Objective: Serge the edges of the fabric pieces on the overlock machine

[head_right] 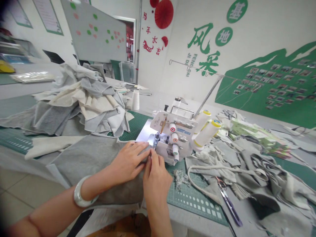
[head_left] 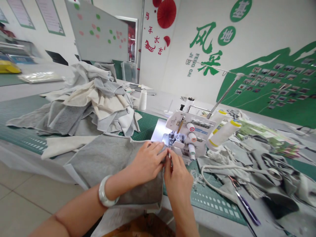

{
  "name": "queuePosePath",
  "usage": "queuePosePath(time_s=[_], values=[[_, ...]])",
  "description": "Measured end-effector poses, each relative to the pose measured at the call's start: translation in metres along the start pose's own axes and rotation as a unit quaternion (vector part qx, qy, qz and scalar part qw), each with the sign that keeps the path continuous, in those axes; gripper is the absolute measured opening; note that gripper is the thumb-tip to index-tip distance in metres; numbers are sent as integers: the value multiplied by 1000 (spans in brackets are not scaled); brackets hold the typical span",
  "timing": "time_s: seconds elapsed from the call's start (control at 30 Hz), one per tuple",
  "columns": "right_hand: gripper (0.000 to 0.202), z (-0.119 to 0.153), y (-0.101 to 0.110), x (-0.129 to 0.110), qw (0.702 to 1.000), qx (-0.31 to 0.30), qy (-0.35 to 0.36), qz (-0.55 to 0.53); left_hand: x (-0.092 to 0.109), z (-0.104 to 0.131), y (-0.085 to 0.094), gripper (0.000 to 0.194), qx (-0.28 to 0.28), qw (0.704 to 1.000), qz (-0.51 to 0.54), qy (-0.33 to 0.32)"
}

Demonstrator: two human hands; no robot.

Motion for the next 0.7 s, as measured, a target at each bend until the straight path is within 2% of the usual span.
queuePosePath(time_s=[0.27, 0.47, 0.6, 0.7], values=[[36, -4, -1, -1, 994, -92, -51, 11, 1, -2, 0, 44, -6, 1000, 8, 18], [37, -8, 1, -7, 990, -110, -54, 73, -1, -7, -1, 49, -21, 999, 31, 22], [33, -9, 1, -10, 983, -119, -64, 124, -15, -7, 6, 52, -18, 992, 122, 13], [31, -10, -1, -12, 983, -106, -59, 141, -32, -11, 17, 44, -20, 967, 252, -27]])
Point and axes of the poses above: each hand's wrist, its own z-axis away from the middle knuckle, its own y-axis out of the back of the hand, x = y × z, the point moved 1 cm from there along -z, towards the middle knuckle, and after that the axes turned 5 degrees about y, right-handed, at the moved point
